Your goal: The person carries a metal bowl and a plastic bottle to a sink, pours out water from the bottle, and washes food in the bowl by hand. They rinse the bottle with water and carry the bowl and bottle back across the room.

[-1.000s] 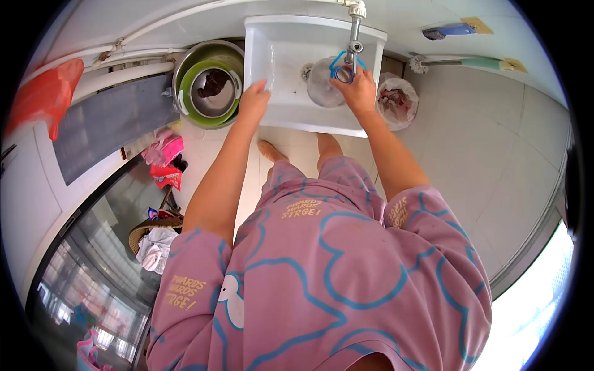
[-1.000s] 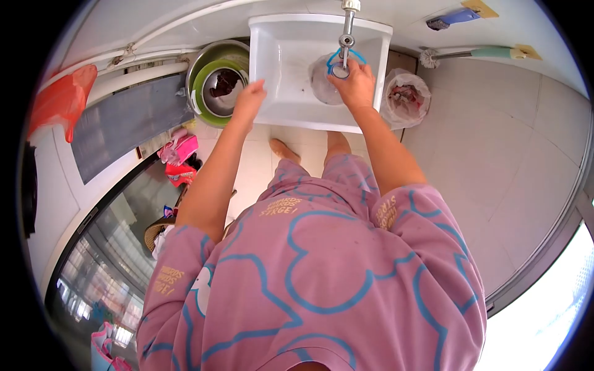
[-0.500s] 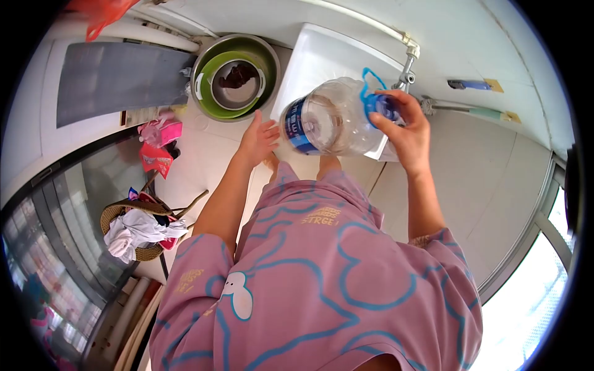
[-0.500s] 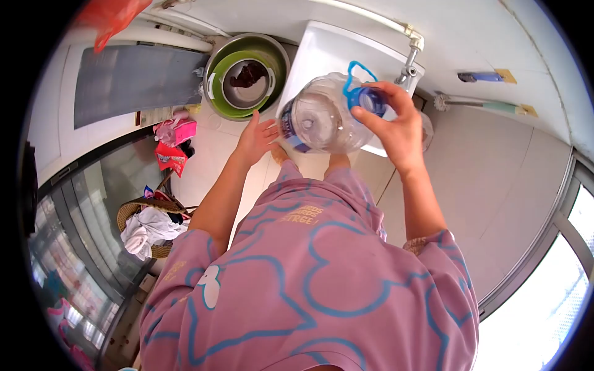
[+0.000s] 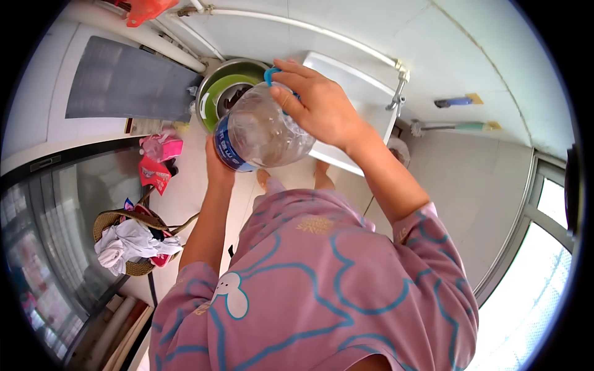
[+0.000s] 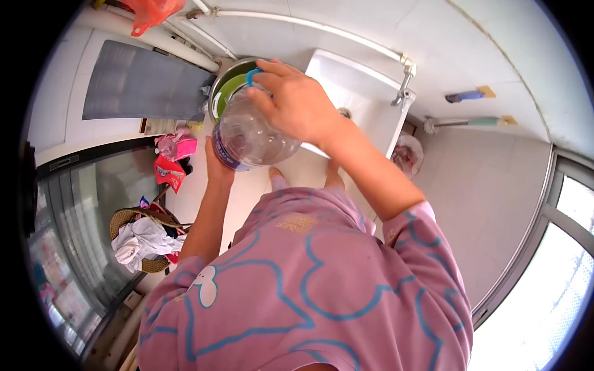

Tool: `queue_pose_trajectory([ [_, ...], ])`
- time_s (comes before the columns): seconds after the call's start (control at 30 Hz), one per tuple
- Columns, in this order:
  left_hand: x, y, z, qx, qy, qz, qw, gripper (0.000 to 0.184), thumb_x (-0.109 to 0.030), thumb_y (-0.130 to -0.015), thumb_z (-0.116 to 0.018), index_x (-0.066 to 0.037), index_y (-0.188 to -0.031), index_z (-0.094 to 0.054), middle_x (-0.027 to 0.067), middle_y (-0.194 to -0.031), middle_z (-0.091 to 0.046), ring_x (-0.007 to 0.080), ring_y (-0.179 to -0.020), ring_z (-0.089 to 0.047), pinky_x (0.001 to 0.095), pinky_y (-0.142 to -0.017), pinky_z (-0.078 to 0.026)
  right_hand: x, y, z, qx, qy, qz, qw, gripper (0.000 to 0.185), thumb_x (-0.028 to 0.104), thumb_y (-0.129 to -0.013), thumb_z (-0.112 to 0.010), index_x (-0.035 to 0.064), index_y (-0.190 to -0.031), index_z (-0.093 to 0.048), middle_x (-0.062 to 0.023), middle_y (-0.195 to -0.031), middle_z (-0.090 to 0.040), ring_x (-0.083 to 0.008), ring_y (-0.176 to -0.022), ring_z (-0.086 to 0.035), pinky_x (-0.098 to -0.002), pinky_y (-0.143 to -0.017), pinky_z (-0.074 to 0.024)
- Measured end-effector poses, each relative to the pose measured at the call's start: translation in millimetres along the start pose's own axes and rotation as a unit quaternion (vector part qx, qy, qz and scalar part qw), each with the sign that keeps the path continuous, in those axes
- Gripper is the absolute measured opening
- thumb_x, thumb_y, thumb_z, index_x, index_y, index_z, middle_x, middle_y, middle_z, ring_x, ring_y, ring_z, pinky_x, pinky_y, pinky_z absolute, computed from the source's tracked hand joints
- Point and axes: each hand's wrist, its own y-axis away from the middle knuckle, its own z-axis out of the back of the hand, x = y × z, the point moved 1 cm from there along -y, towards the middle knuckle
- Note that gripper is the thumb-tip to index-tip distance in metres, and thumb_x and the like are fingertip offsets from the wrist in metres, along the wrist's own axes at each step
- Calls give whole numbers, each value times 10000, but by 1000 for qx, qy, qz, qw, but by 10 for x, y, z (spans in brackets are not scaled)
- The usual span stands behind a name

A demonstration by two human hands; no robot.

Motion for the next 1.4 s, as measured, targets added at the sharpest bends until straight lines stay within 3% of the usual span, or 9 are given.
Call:
queue_pose_trajectory([
  [0.2, 1057, -668, -733, -103, -4, 57, 993, 473, -508, -930, -526, -83, -1112, -621, 54, -988, -670, 163, -844, -643, 295, -729, -514, -747, -92, 1417, 38, -50, -344, 937, 399, 311, -978, -475, 14, -1197, -627, -85, -1049, -686, -132, -825, -621, -263, -754, -502],
  [0.4, 60, -584, -157, 23, -26, 25, 999, 579, -498, -977, -385, -44, -1321, -490, 121, -1274, -582, 241, -1123, -604, 419, -995, -474, -589, 9, 273, -87, 12, -213, 973, 489, 477, -941, -478, 54, -1053, -696, -219, -809, -665, -263, -741, -627, -370, -784, -491],
  [0.57, 1174, -789, -433, -150, -30, 102, 983, 509, -497, -931, -514, -85, -1224, -573, 77, -1145, -644, 199, -1006, -619, 359, -877, -498, -1113, 167, 1133, -10, 5, -365, 931, 417, 372, -944, -461, 49, -861, -712, -111, -681, -641, -195, -632, -615, -312, -629, -502],
  [0.7, 217, -405, -54, -10, 41, 116, 992, 601, -493, -978, -342, -25, -1339, -451, 196, -1222, -592, 294, -1143, -583, 500, -1006, -451, -607, 16, 109, 59, 54, -311, 947, 420, 387, -955, -405, 60, -1045, -652, -270, -920, -629, -465, -901, -585, -495, -859, -455],
  [0.87, 1145, -841, -332, -167, -18, 70, 983, 468, -491, -922, -547, -79, -1134, -612, 38, -1035, -639, 173, -854, -624, 349, -725, -522, -902, -49, 1092, 29, -29, -385, 922, 392, 311, -963, -418, 3, -948, -660, -163, -761, -680, -241, -669, -675, -405, -679, -519],
  [0.97, 819, -783, 110, -187, -82, 69, 977, 475, -483, -916, -562, -71, -1147, -613, 68, -1005, -650, 178, -824, -639, 330, -715, -534, -898, 85, 662, 62, 60, -343, 935, 411, 296, -979, -381, 3, -936, -666, -239, -872, -665, -364, -800, -661, -450, -782, -500],
  [1.0, 611, -752, 587, -191, -110, 28, 975, 472, -481, -922, -551, -67, -1139, -618, 82, -991, -655, 185, -817, -645, 334, -718, -541, -990, 164, 256, 67, 44, -358, 930, 488, 429, -960, -444, 20, -976, -710, -153, -780, -680, -204, -792, -652, -346, -773, -492],
  [1.27, 1108, -722, -477, -239, -26, 132, 962, 428, -456, -894, -620, -89, -1113, -612, 40, -958, -624, 153, -844, -601, 324, -711, -511, -1115, 172, 1065, 4, -54, -455, 889, 396, 342, -938, -509, 2, -957, -712, -95, -803, -696, -159, -741, -623, -339, -692, -502],
  [1.4, 227, -492, 181, -125, -3, 109, 986, 525, -432, -884, -629, -8, -1186, -563, 101, -971, -637, 217, -835, -644, 392, -764, -552, -868, 276, -45, 73, 125, -322, 936, 449, 415, -964, -436, 67, -977, -719, -142, -787, -671, -185, -691, -599, -347, -712, -494],
])
